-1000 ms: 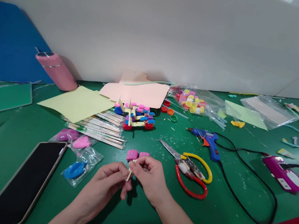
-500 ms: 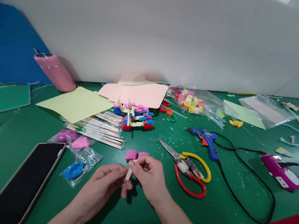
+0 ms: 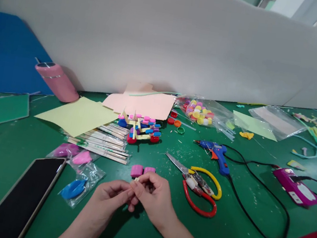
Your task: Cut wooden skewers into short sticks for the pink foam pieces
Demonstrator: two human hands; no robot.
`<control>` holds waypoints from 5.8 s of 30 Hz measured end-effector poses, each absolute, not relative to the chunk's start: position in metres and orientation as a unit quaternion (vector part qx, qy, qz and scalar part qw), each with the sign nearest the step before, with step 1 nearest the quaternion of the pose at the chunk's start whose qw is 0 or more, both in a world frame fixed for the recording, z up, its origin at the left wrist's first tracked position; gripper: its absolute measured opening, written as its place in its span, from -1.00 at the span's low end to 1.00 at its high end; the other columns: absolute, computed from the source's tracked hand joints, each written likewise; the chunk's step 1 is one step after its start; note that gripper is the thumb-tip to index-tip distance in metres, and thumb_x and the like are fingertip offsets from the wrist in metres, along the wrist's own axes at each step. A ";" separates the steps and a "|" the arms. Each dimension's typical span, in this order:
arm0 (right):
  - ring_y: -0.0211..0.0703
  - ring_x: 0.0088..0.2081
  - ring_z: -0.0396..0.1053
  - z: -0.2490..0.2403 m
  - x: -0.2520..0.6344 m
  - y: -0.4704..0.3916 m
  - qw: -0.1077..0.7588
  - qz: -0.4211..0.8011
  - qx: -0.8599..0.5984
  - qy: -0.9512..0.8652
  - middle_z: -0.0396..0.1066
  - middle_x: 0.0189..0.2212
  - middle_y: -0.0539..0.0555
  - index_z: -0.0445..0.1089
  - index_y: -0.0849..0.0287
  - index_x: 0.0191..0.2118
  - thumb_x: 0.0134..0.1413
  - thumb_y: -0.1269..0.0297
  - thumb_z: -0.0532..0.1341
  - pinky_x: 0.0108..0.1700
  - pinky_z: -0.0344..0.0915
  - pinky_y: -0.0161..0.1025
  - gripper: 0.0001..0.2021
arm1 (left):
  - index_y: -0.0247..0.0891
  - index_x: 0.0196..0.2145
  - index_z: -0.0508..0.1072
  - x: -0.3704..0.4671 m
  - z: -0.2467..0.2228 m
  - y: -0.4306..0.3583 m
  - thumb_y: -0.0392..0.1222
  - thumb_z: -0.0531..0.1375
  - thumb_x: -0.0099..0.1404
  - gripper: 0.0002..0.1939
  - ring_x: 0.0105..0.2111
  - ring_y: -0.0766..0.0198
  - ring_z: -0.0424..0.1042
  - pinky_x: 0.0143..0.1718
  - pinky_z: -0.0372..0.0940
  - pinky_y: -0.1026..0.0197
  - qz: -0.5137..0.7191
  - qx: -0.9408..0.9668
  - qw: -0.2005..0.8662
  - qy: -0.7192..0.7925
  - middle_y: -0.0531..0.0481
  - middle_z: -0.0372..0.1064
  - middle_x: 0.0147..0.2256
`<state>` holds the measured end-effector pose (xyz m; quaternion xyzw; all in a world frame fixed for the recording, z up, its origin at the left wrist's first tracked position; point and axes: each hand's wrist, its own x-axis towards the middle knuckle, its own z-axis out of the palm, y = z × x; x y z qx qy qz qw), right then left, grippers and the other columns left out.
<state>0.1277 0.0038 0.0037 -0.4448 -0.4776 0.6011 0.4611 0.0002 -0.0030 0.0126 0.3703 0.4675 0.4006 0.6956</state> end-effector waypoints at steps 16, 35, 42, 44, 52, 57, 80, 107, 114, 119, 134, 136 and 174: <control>-0.31 -0.64 0.28 0.003 0.132 0.004 0.451 0.610 -0.405 -0.511 0.27 -0.67 -0.07 0.30 0.22 -0.43 0.04 0.22 0.13 -0.55 0.18 -0.35 -0.83 | -0.38 -0.56 0.44 -0.004 0.005 -0.002 -0.28 0.22 0.05 -0.89 -0.63 0.35 0.33 -0.53 0.18 0.29 0.408 0.241 0.785 0.399 -0.03 0.41 -0.62; -0.30 -0.49 0.15 0.005 0.135 0.000 0.440 0.487 -0.448 -0.607 0.24 -0.47 0.01 0.37 0.22 -0.35 -0.01 0.30 0.16 -0.47 0.11 -0.36 -0.89 | -0.33 -0.36 0.43 -0.007 0.002 -0.003 -0.41 0.12 0.11 -0.87 -0.51 0.26 0.38 -0.37 0.28 0.16 0.445 0.772 0.116 0.438 -0.05 0.45 -0.51; -0.36 -0.59 -0.05 0.014 0.135 -0.001 0.415 0.506 -0.474 -0.589 0.00 -0.63 -0.11 0.16 0.20 -0.55 0.06 0.22 0.06 -0.57 -0.06 -0.38 -0.76 | -0.40 -0.32 0.41 -0.012 -0.009 -0.007 -0.44 0.13 0.13 -0.87 -0.42 0.16 0.41 -0.23 0.20 -0.01 0.359 0.833 -0.093 0.411 -0.13 0.48 -0.45; -0.36 -0.59 -0.07 0.014 0.135 0.001 0.407 0.502 -0.486 -0.588 -0.04 -0.65 -0.11 0.10 0.19 -0.60 0.08 0.21 0.03 -0.57 -0.08 -0.38 -0.71 | -0.40 -0.30 0.41 -0.011 -0.010 -0.009 -0.43 0.10 0.15 -0.86 -0.39 0.13 0.42 -0.21 0.17 -0.02 0.339 0.842 -0.107 0.407 -0.15 0.49 -0.42; -0.36 -0.60 -0.05 0.009 0.133 0.007 0.378 0.469 -0.528 -0.598 -0.04 -0.69 -0.11 0.05 0.17 -0.65 -0.03 0.37 0.04 -0.60 -0.05 -0.41 -0.76 | -0.35 -0.27 0.43 -0.009 -0.008 -0.011 -0.45 0.08 0.13 -0.78 -0.31 0.07 0.40 -0.11 0.02 -0.02 0.248 0.876 -0.086 0.406 -0.18 0.49 -0.35; -0.37 -0.62 -0.04 0.006 0.137 0.010 0.371 0.460 -0.521 -0.616 -0.04 -0.70 -0.12 0.05 0.17 -0.66 -0.07 0.40 0.06 -0.61 -0.05 -0.41 -0.77 | -0.29 -0.36 0.45 -0.004 0.001 -0.007 -0.35 0.08 0.13 -0.84 -0.43 0.14 0.38 -0.26 0.12 0.08 0.287 0.820 0.130 0.478 -0.10 0.45 -0.48; -0.34 -0.55 0.12 0.015 0.151 0.012 0.346 0.481 -0.438 -0.676 0.20 -0.53 -0.02 0.33 0.21 -0.42 -0.03 0.24 0.17 -0.56 0.08 -0.41 -0.87 | -0.36 -0.55 0.48 -0.004 0.013 -0.002 -0.20 0.15 0.14 -0.79 -0.57 0.32 0.28 -0.44 0.16 0.26 0.360 0.382 0.755 0.393 -0.03 0.39 -0.62; -0.37 -0.62 0.16 0.003 0.136 0.011 0.413 0.556 -0.494 -0.526 0.23 -0.69 -0.08 0.29 0.23 -0.58 -0.07 0.25 0.20 -0.56 0.11 -0.40 -0.80 | -0.43 -0.56 0.45 -0.003 0.013 0.000 -0.28 0.08 0.18 -0.75 -0.60 0.26 0.35 -0.47 0.21 0.21 0.362 0.309 0.803 0.360 -0.12 0.42 -0.61; -0.37 -0.62 0.15 0.002 0.136 0.010 0.413 0.559 -0.498 -0.520 0.22 -0.69 -0.08 0.28 0.23 -0.58 -0.07 0.28 0.20 -0.56 0.09 -0.40 -0.82 | -0.42 -0.55 0.45 -0.002 0.013 0.000 -0.26 0.09 0.18 -0.76 -0.59 0.25 0.36 -0.46 0.22 0.19 0.361 0.308 0.804 0.359 -0.11 0.43 -0.59; -0.37 -0.62 0.13 0.002 0.136 0.009 0.415 0.556 -0.498 -0.520 0.21 -0.69 -0.09 0.28 0.23 -0.58 -0.08 0.26 0.20 -0.57 0.08 -0.40 -0.81 | -0.42 -0.55 0.46 -0.001 0.013 0.000 -0.25 0.12 0.17 -0.78 -0.59 0.26 0.36 -0.46 0.21 0.20 0.364 0.311 0.800 0.362 -0.11 0.42 -0.59; -0.37 -0.64 0.14 0.001 0.137 0.010 0.424 0.550 -0.493 -0.525 0.22 -0.69 -0.10 0.29 0.22 -0.58 -0.09 0.23 0.20 -0.59 0.08 -0.41 -0.80 | -0.41 -0.55 0.45 -0.001 0.012 0.001 -0.26 0.10 0.18 -0.77 -0.58 0.27 0.35 -0.45 0.21 0.21 0.360 0.325 0.792 0.371 -0.10 0.42 -0.59; -0.38 -0.65 0.16 0.002 0.136 0.009 0.427 0.553 -0.488 -0.524 0.22 -0.71 -0.11 0.28 0.21 -0.58 -0.08 0.22 0.20 -0.60 0.08 -0.41 -0.80 | -0.40 -0.55 0.45 -0.002 0.012 0.001 -0.25 0.10 0.18 -0.76 -0.57 0.27 0.35 -0.43 0.21 0.21 0.360 0.336 0.785 0.376 -0.10 0.43 -0.57; -0.37 -0.66 0.28 0.001 0.136 0.003 0.432 0.545 -0.456 -0.555 0.20 -0.60 -0.08 0.28 0.22 -0.50 0.02 0.26 0.15 -0.62 0.16 -0.41 -0.83 | -0.32 -0.48 0.55 -0.001 0.011 0.000 -0.17 0.11 0.18 -0.75 -0.48 0.24 0.33 -0.36 0.17 0.26 0.357 0.501 0.644 0.455 -0.04 0.41 -0.58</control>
